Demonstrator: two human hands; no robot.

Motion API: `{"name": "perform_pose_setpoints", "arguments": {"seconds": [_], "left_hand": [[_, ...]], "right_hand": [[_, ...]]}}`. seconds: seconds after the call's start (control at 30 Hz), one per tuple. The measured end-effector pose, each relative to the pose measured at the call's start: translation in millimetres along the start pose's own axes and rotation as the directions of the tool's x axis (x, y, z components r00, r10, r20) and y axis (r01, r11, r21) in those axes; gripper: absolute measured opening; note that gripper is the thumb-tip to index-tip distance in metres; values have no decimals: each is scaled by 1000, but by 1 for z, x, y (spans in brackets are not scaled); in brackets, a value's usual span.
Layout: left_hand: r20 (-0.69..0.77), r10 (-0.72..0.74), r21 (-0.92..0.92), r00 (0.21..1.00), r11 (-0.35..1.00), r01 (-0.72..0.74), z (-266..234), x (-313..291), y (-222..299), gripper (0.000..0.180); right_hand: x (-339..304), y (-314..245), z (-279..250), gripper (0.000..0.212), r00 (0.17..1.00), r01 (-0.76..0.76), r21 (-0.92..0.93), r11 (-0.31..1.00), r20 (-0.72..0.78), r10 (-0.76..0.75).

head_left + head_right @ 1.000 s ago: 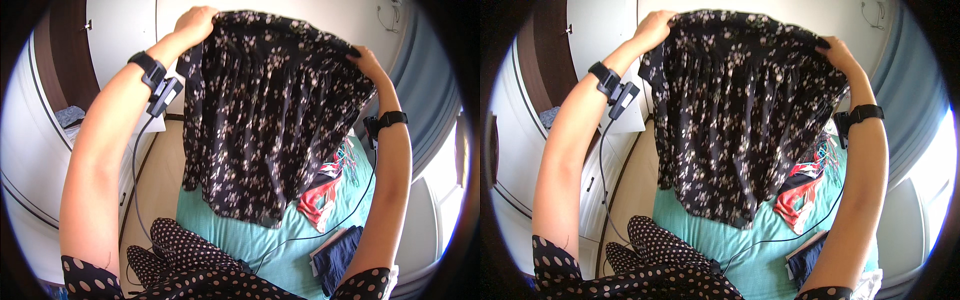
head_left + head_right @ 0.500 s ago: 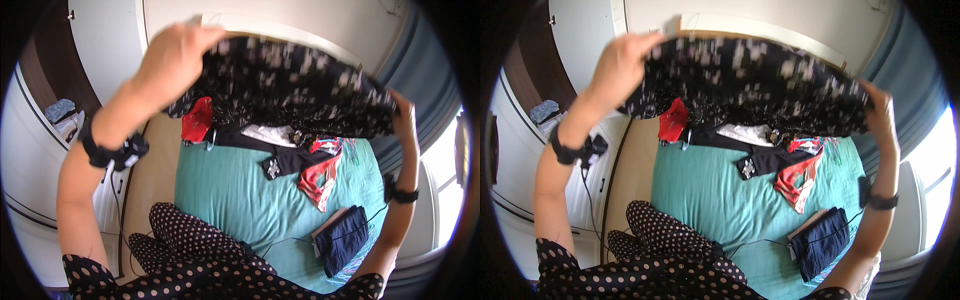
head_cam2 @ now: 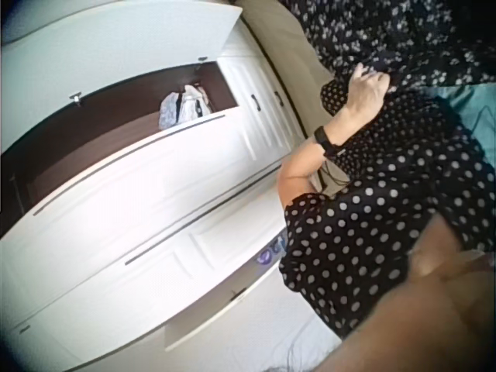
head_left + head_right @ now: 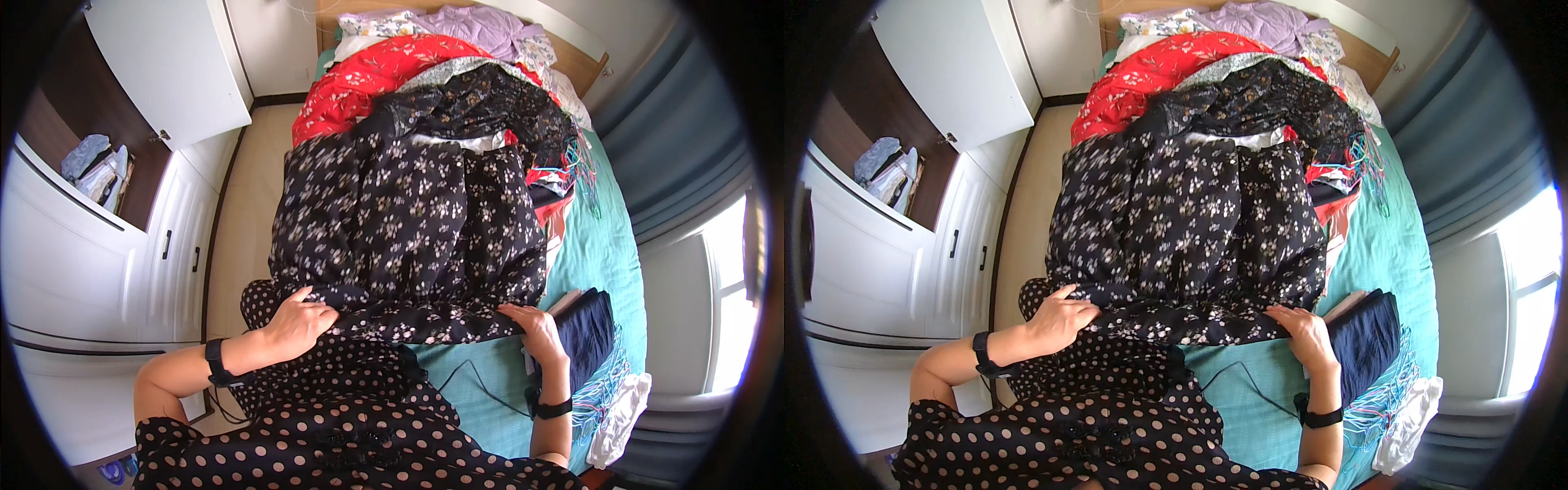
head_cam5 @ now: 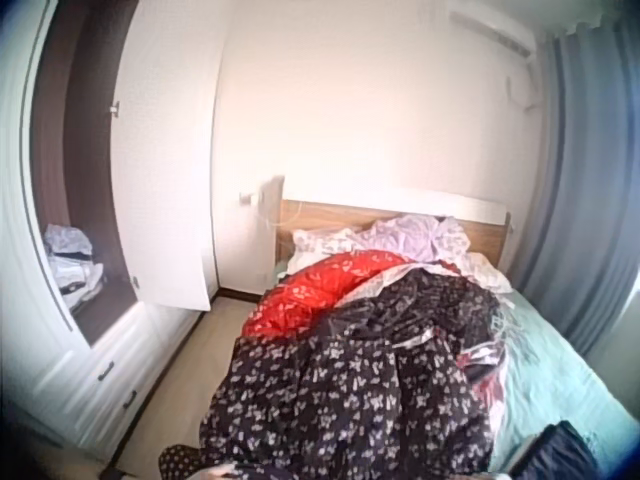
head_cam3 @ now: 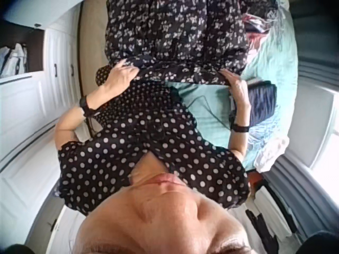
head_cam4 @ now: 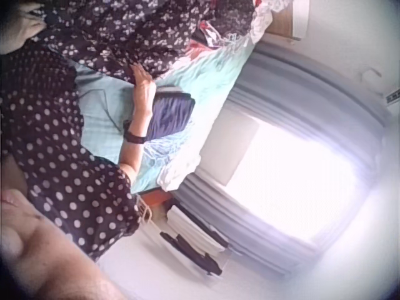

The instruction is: The person folds several items of clothing, including blue pants and two floral-patterned skirts, by hand on a bed.

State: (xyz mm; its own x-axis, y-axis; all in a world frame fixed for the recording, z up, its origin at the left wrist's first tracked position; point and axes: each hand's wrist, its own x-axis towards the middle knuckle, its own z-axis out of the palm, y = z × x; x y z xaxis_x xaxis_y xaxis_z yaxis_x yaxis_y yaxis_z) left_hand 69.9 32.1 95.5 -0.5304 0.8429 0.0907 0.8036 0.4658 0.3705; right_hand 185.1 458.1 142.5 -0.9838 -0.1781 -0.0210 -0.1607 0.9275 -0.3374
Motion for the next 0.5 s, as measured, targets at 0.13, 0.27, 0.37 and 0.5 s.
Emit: {"name": "perform_pose_setpoints", "arguments": {"seconds": [0.13,0.27,0.37,0.5], "left_hand": [[189,-40,-105,981,993,61,0,1,-11,19],[420,-165,-246,892,926,287,10,36,-62,6],[383,-292,-226,876,890,396,30,65,-109,12],[-302,-223,146,927,950,276,38,79,-78,49]], "right_hand": [[-3,21,6,46,965,-48,28,998,260,39],[60,45,14,36,917,-46,-45,998,395,60],[103,72,24,34,961,-34,-65,997,274,50],[120,49,38,38,968,-4,93,996,-251,28]]}}
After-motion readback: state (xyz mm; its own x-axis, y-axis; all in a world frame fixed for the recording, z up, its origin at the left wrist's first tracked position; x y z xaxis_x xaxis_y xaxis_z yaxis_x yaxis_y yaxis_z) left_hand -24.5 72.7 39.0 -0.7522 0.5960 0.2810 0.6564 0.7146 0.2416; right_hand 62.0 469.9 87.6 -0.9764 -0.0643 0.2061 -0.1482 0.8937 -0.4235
